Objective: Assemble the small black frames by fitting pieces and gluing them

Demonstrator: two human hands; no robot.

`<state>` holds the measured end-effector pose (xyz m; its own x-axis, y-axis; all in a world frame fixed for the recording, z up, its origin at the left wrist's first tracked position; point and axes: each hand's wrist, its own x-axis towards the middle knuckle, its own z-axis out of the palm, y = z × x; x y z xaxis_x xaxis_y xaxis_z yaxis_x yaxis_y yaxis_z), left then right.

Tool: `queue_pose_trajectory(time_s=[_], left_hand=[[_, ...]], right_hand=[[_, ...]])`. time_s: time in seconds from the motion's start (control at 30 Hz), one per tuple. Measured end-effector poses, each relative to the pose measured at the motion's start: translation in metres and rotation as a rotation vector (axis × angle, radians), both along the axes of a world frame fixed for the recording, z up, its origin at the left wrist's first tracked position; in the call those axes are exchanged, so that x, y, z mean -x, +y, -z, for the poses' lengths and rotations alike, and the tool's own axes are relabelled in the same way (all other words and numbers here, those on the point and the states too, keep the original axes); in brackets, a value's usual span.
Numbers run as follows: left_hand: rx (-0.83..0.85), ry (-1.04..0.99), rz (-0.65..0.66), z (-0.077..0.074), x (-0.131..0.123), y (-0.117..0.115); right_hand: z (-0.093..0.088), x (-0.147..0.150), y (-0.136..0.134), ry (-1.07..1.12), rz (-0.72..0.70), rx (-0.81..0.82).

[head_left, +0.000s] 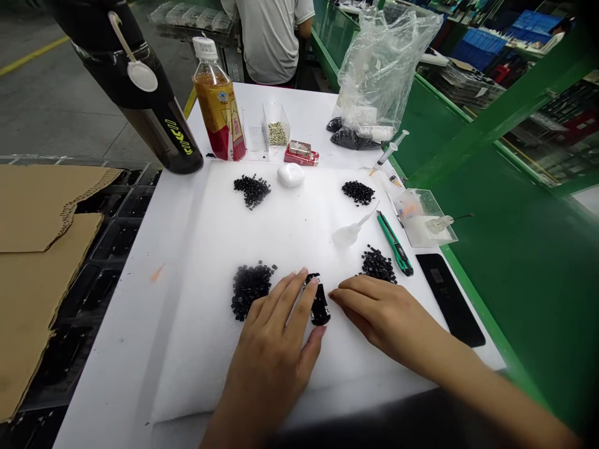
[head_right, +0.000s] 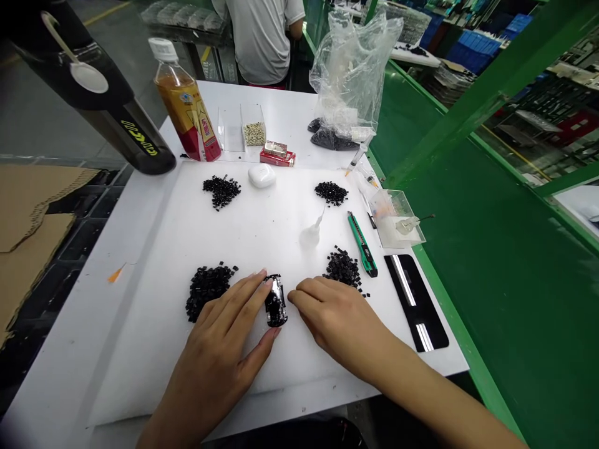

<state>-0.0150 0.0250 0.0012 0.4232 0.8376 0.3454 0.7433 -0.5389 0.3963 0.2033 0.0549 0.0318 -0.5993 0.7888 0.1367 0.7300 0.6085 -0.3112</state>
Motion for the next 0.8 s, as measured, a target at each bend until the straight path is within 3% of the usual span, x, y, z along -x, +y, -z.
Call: queue_pose_trajectory(time_s=[0.2, 0.53, 0.8], left_hand=[[0.026, -0.022, 0.002, -0.002, 0.001, -0.001], [0.033, -0.116, -0.001, -0.002, 0.001, -0.002], [0.031, -0.172, 0.042, 0.0, 0.001, -0.003]], right_hand=[[-0.006, -0.003, 0.004, -0.251, -0.148, -0.163], [0.009, -0.012, 0.0, -0.015, 0.034, -0.029], [0.007, -0.015, 0.004, -0.041, -0.014, -0.06]])
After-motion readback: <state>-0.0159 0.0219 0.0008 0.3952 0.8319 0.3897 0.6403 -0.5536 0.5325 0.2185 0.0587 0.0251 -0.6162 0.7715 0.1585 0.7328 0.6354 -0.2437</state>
